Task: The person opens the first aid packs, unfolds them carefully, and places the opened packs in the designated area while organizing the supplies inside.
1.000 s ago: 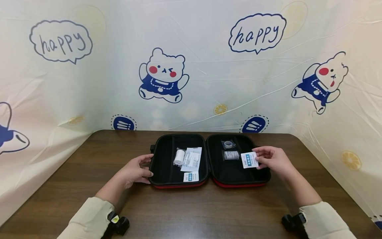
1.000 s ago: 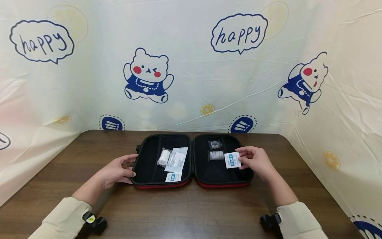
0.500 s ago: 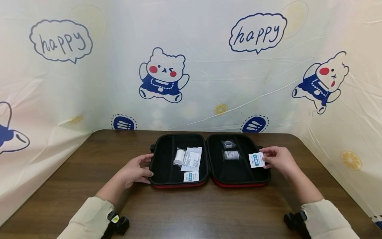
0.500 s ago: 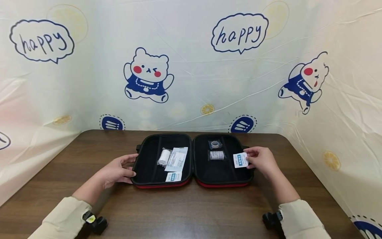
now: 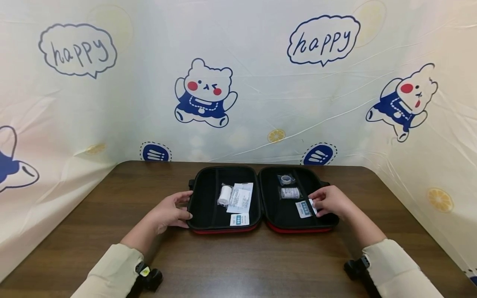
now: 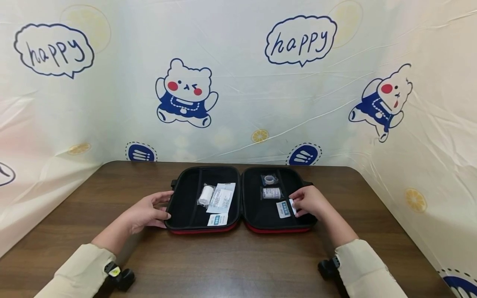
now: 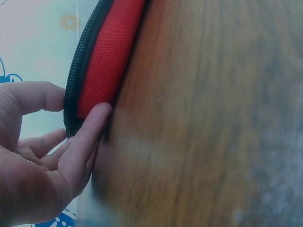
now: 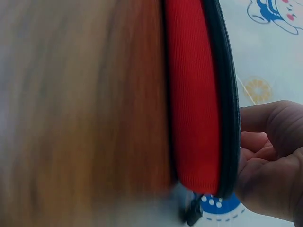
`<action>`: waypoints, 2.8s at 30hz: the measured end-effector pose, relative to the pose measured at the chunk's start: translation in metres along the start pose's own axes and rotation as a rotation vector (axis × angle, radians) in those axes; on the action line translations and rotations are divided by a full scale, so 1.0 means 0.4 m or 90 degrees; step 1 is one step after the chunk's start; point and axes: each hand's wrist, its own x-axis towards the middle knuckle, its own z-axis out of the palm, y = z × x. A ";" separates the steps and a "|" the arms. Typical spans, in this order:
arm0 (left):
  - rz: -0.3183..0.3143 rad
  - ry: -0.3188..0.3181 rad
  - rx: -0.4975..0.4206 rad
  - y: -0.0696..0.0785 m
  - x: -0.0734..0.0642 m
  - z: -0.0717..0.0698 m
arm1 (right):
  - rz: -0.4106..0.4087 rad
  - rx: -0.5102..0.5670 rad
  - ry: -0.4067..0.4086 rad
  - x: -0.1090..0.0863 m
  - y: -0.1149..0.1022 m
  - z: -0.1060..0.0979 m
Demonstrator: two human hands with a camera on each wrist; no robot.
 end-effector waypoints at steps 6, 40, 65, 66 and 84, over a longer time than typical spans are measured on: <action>-0.004 0.001 0.004 0.002 0.002 0.000 | -0.007 -0.031 -0.006 0.006 -0.012 0.019; 0.007 0.002 0.045 0.013 -0.039 -0.016 | -0.031 0.038 -0.040 -0.061 -0.001 -0.032; 0.045 -0.055 0.260 0.162 -0.016 -0.046 | 0.030 -0.008 -0.044 -0.018 0.028 -0.147; 0.046 -0.063 0.267 0.171 -0.013 -0.044 | 0.034 0.002 -0.047 -0.016 0.030 -0.144; 0.016 -0.127 0.259 0.225 0.063 -0.013 | 0.034 0.073 -0.040 0.009 0.078 -0.119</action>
